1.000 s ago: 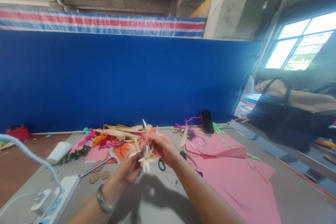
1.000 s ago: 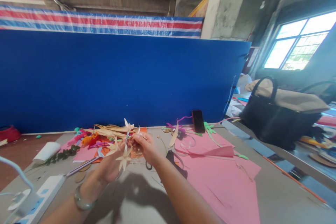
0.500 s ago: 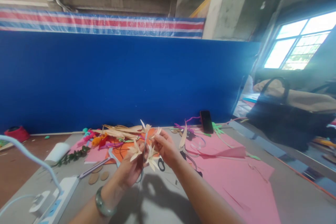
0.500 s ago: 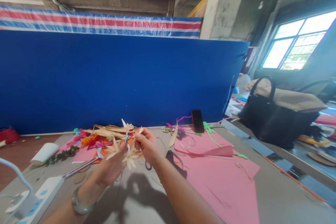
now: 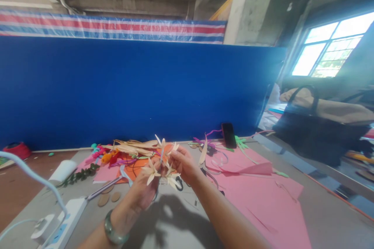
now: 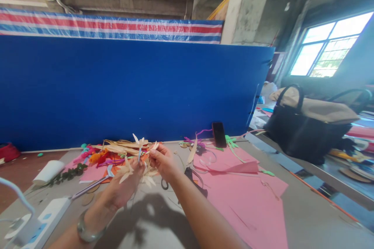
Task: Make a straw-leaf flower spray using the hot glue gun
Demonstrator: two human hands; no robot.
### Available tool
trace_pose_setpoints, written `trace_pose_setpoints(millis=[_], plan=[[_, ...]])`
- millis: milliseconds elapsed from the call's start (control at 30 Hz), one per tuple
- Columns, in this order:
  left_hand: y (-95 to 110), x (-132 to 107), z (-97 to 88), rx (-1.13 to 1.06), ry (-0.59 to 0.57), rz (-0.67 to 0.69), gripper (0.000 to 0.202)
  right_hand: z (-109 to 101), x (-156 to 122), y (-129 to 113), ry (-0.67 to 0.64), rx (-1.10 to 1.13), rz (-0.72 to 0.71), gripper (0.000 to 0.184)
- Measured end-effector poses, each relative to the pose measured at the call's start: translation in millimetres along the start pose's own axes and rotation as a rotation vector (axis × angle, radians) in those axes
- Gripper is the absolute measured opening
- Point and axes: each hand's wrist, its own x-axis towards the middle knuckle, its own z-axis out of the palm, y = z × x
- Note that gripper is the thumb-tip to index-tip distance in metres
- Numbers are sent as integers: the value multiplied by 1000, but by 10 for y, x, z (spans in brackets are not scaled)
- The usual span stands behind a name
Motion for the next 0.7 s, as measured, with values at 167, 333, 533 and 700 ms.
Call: trace_pose_setpoints(millis=[167,333,533,700], plan=[[-16,3,-51,-36,7,-48,11,5,5,-6,-11,-29,-24,22],[32,-40,-30,-63,95,-69,12,-6,0,-1,-62,-34,1,23],[163,-100,132,-21,87,-35,19,-22,-1,30,-125,-17,42,25],[196,-118,242,34,95,-32,25,-78,32,51,-173,-34,44,25]])
